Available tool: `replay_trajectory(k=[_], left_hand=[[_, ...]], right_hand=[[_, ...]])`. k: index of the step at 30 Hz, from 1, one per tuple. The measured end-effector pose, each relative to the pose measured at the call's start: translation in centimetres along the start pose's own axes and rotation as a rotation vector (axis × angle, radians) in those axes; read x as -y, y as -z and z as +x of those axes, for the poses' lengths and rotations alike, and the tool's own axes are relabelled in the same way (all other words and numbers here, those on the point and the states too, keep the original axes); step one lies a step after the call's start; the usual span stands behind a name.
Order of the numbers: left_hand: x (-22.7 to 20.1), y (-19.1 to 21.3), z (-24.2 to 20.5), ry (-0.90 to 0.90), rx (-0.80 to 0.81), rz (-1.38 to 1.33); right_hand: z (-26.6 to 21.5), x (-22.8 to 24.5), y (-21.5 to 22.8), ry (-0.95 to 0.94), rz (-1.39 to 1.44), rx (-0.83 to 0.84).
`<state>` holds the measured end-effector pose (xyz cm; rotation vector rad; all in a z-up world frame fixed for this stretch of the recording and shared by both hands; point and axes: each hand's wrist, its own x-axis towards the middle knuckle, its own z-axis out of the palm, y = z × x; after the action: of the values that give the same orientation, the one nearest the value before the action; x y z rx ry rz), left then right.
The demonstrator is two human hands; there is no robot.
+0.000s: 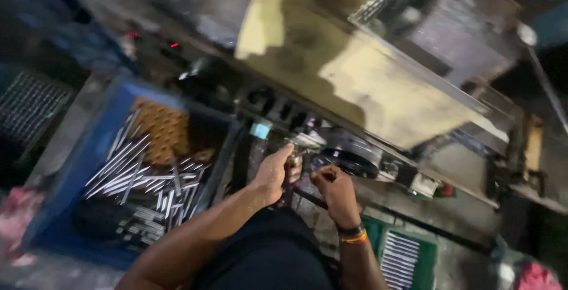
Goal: The person repeatedly picks up metal rods from a blue bin, inserts them into a grinding machine, operates a lever to process them, and then places the finished rods into a green tray. The cycle continues throughout the clip.
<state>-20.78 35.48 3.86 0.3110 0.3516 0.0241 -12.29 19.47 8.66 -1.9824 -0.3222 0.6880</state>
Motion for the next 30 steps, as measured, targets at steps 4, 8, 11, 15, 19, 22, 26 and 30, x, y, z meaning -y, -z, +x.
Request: replay_trajectory(k=[4, 8, 11, 15, 19, 22, 26, 30], left_hand=[[2.9, -2.2, 3.2, 0.125, -0.072, 0.236], [5.6, -3.6, 4.8, 0.23, -0.183, 0.252], [6.2, -5.7, 6.9, 0.227, -0.188, 0.355], [6.3, -8.3, 8.3, -0.515, 0.712, 1.842], [7.3, -12.4, 8.0, -0.408, 0.984, 2.034], [8.3, -15.6, 8.4, -0.144, 0.957, 2.225], [7.8, -18.8, 9.7, -0.266, 1.033, 2.121], [7.6, -20.8, 10.0, -0.222, 0.776, 1.898]], right_hand=[[0.3, -0.5, 3.4, -0.239, 0.788, -0.106], [-0.5, -2.6, 4.6, 0.07, 0.546, -0.188], [-0.4, -3.5, 7.2, 0.43, 0.147, -0.276], [-0.5, -4.7, 14.1, -0.178, 0.528, 0.063], [-0.4, -6.7, 19.1, -0.203, 0.131, 0.125], [-0.8, -9.1, 19.6, -0.106, 0.176, 0.052], [0.1, -10.8, 21.6, -0.164, 0.569, 0.045], [-0.1, -11.7, 24.5, -0.228, 0.737, -0.234]])
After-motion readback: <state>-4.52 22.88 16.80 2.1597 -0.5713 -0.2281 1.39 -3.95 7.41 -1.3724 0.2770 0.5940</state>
